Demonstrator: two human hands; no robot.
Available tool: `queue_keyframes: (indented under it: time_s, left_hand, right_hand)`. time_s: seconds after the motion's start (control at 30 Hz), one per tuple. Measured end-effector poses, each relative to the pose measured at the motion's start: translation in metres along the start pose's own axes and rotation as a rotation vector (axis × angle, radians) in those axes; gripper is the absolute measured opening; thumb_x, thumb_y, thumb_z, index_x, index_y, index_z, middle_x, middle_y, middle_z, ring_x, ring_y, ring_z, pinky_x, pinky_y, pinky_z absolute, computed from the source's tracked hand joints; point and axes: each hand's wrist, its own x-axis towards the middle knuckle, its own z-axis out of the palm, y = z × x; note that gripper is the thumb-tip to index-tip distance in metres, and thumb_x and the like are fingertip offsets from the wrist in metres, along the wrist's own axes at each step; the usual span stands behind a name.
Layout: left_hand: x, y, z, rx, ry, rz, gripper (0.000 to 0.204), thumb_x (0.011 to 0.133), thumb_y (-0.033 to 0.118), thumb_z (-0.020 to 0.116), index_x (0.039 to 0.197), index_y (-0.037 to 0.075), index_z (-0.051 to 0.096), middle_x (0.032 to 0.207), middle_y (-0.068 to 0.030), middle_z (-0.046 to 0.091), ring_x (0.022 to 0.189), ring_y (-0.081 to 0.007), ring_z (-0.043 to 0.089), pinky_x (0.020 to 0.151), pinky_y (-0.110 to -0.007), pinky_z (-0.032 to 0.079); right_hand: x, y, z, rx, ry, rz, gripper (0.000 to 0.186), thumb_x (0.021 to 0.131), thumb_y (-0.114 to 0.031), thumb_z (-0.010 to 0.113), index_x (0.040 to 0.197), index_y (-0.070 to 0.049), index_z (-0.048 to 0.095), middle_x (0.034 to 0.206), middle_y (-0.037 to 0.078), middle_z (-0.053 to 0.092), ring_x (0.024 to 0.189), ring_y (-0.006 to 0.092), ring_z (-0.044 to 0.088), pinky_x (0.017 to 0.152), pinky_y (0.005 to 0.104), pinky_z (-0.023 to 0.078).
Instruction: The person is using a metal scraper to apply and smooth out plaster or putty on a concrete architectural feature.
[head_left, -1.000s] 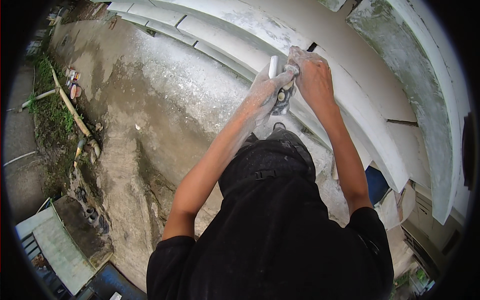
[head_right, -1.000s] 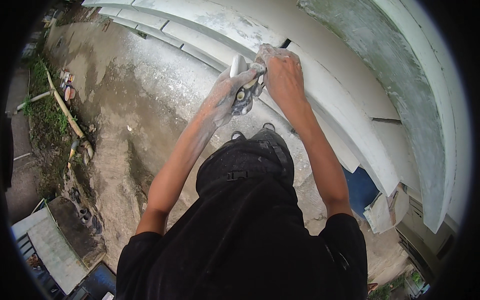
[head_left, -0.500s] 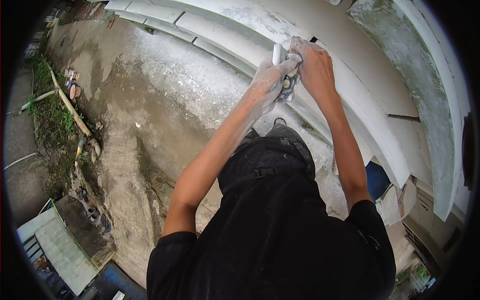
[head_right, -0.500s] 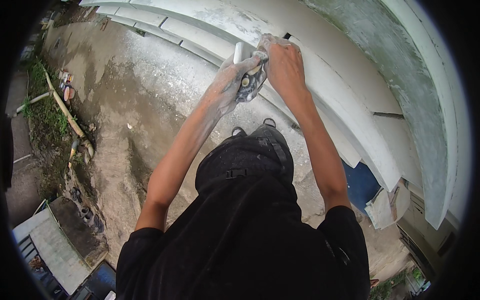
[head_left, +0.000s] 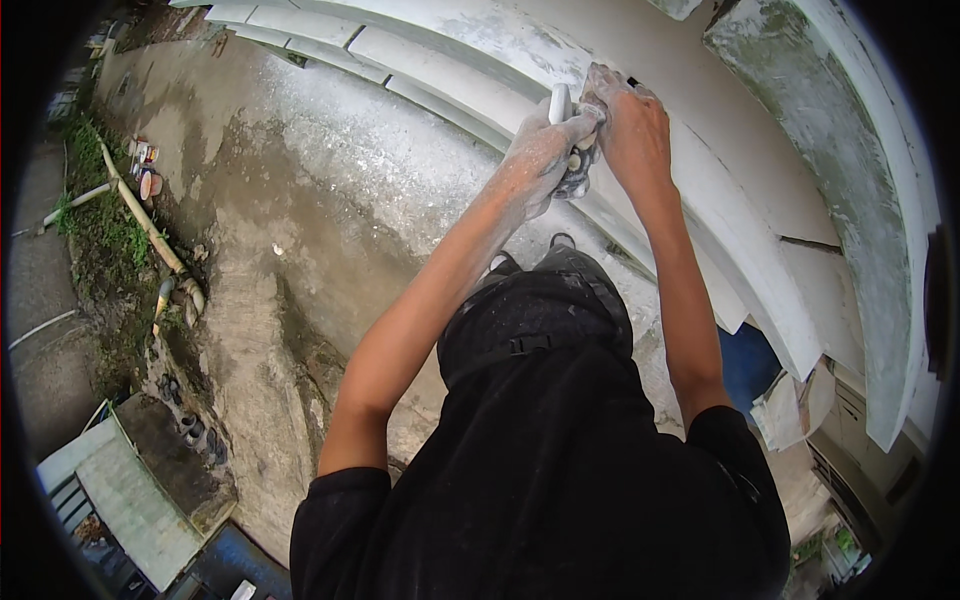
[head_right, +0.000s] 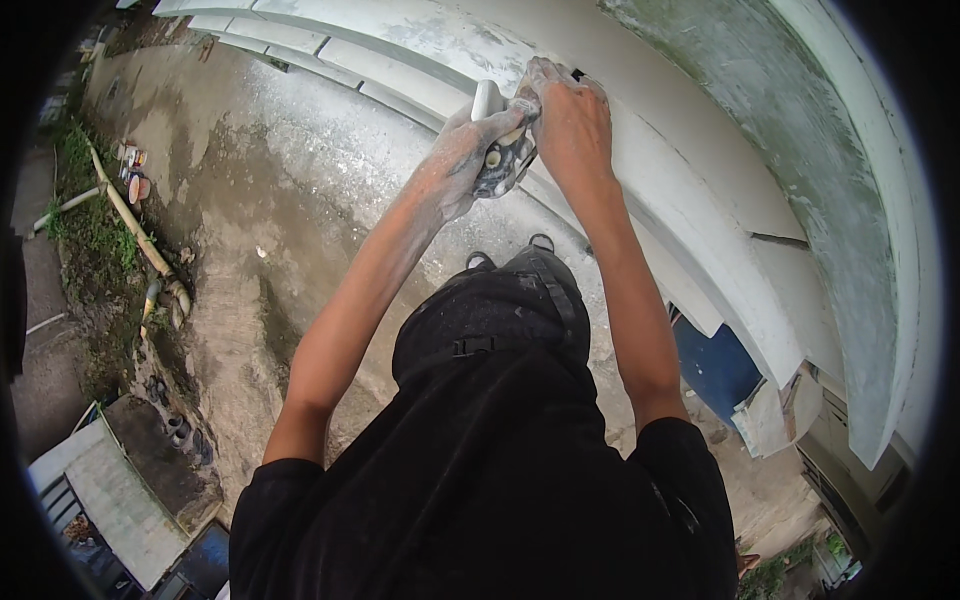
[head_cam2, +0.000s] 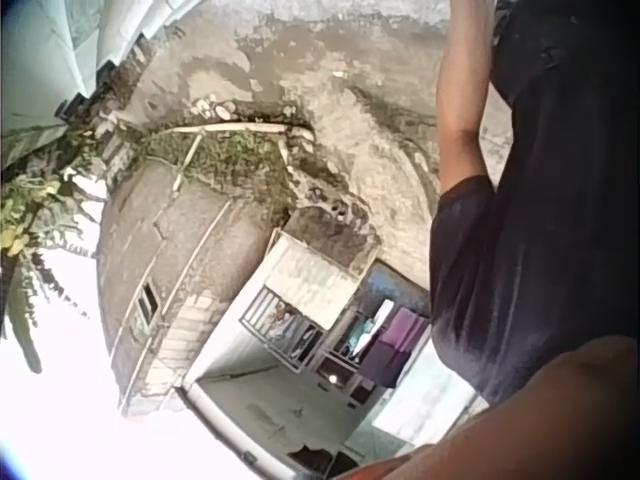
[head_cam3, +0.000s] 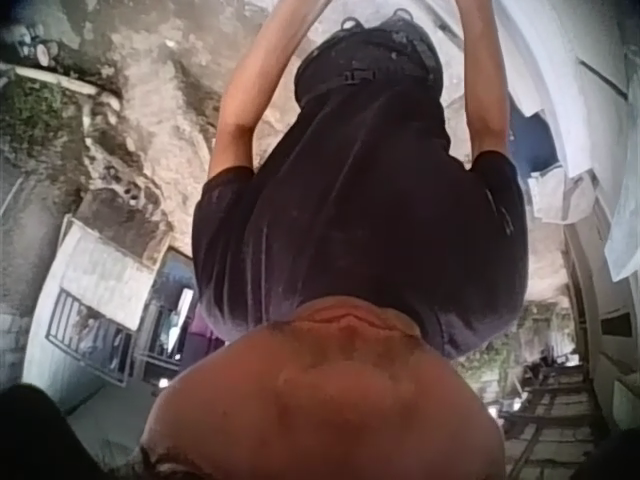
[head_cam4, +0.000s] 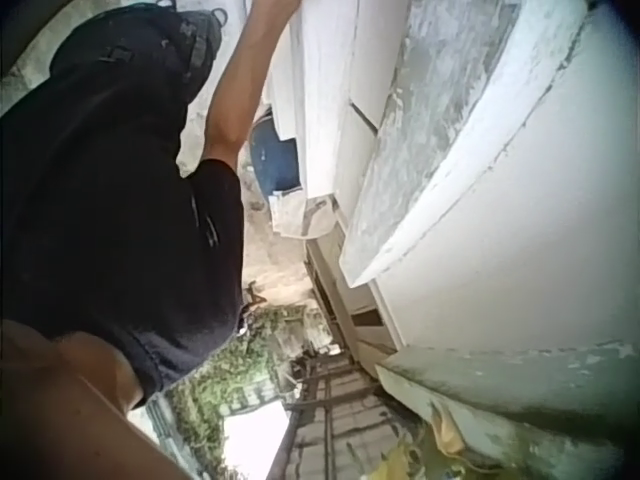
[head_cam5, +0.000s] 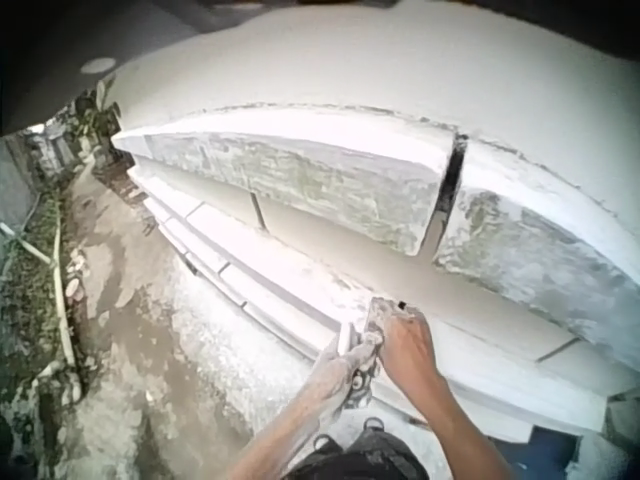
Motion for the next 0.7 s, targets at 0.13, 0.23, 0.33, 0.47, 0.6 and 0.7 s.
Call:
queue_keyframes:
  time_s: [0.13,0.23,0.33,0.47,0.6,0.7]
  left_hand:
    - [-0.01,0.001,0.006,-0.024,0.01,-0.019,0.019,0.093,0.021,0.061,0.098,0.005,0.051,0.071,0.0003,0.053,0.049,-0.0038,0.046,0.04,-0.019,0.037]
    - [-0.014,0.003,0.005,-0.02,0.001,0.011,0.019,0.094,0.022,0.06,0.095,0.005,0.053,0.068,0.0011,0.052,0.047,-0.0045,0.045,0.039,-0.019,0.036]
    - [0.0,0.01,-0.002,0.067,-0.035,0.001,0.019,0.094,0.024,0.06,0.09,0.006,0.054,0.066,0.0011,0.052,0.046,-0.005,0.045,0.038,-0.02,0.036]
    - [-0.008,-0.007,-0.009,0.07,-0.049,-0.043,0.022,0.093,0.026,0.062,0.095,0.006,0.054,0.073,-0.0008,0.055,0.053,-0.0063,0.049,0.042,-0.021,0.039]
    - [-0.047,-0.02,-0.004,0.025,-0.027,0.104,0.026,0.094,0.019,0.062,0.11,0.004,0.049,0.09,-0.0024,0.053,0.078,-0.0069,0.053,0.065,-0.021,0.046]
    - [-0.066,-0.031,-0.008,-0.044,0.143,0.132,0.029,0.094,0.018,0.062,0.114,0.003,0.047,0.09,-0.0016,0.052,0.079,-0.005,0.052,0.065,-0.021,0.045]
  right_hand:
    - [-0.003,0.002,-0.004,0.06,-0.008,-0.034,0.028,0.078,0.001,0.059,0.105,-0.004,0.064,0.094,0.021,0.067,0.09,0.0412,0.062,0.086,0.0487,0.047]
    - [-0.006,-0.002,-0.007,0.174,-0.032,0.001,0.033,0.077,0.001,0.058,0.109,-0.005,0.064,0.094,0.021,0.067,0.09,0.041,0.062,0.087,0.0484,0.047]
    - [0.001,-0.001,-0.001,0.018,0.057,-0.018,0.036,0.077,0.003,0.057,0.111,-0.004,0.064,0.094,0.019,0.068,0.09,0.041,0.061,0.09,0.0476,0.046]
    - [-0.011,0.01,0.013,0.154,0.108,-0.062,0.047,0.078,0.005,0.053,0.124,-0.002,0.058,0.109,0.021,0.065,0.102,0.0417,0.06,0.101,0.0463,0.041]
    - [-0.067,-0.012,-0.005,0.571,0.283,0.119,0.05,0.088,-0.003,0.055,0.138,-0.001,0.047,0.129,0.022,0.057,0.117,0.0293,0.059,0.105,0.0335,0.039]
    - [-0.111,-0.032,0.002,0.939,0.315,0.229,0.05,0.095,-0.011,0.054,0.141,0.003,0.041,0.118,0.017,0.065,0.106,0.0189,0.062,0.095,0.0279,0.043]
